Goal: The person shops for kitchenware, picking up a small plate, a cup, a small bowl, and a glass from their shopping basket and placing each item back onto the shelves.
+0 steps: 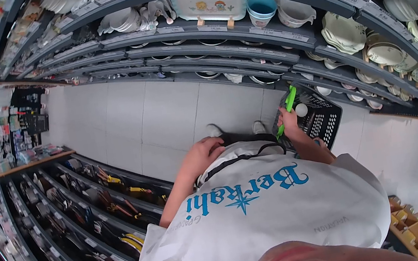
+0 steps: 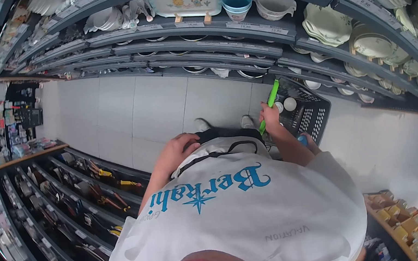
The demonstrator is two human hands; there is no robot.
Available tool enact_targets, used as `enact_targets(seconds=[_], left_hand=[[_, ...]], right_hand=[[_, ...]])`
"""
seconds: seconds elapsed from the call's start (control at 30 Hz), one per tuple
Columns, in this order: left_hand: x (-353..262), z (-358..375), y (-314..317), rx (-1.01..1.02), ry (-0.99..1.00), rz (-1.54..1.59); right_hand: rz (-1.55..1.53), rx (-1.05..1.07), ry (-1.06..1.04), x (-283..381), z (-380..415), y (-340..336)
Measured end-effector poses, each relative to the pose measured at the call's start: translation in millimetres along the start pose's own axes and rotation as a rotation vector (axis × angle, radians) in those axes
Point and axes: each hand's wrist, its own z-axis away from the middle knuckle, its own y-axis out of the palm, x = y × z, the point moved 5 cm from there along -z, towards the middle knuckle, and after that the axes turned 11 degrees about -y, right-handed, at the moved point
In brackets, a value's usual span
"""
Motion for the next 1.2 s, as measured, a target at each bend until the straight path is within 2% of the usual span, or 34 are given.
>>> enact_targets(seconds=[0.13,0.33,0.47,0.53,0.67,0.77,1.0,1.13,1.2], left_hand=[[38,-18,-14,0.079,0.078,0.041],[84,-34,-83,0.149,0.189,0.094],[126,-41,-122,0.165,0.176,0.072],[137,-45,-131,0.188,0.188,0.06],[147,-50,-146,0.234,0.177,0.042],[148,-52,-149,0.271,0.196,0.057],[156,-48,-151,0.31,0.207,0.067],[157,-48,-149,0.316,0.189,0.039],[153,-46,-149,0.307,0.207,0.034]], right_hand=[[0.044,-0.069,-0.03,2,0,19],[0.14,-0.17,-0.077,-1,-5,45],[0.137,-0.232,-0.116,-11,-12,56],[0.384,-0.298,-0.238,-10,-13,58],[0.587,-0.443,-0.18,1,14,76],[0.907,-0.482,-0.375,-31,-24,64],[0.891,-0.431,-0.377,-44,-22,90],[0.871,-0.429,-0.416,-22,13,122],[0.817,-0.403,-0.364,-19,22,134]])
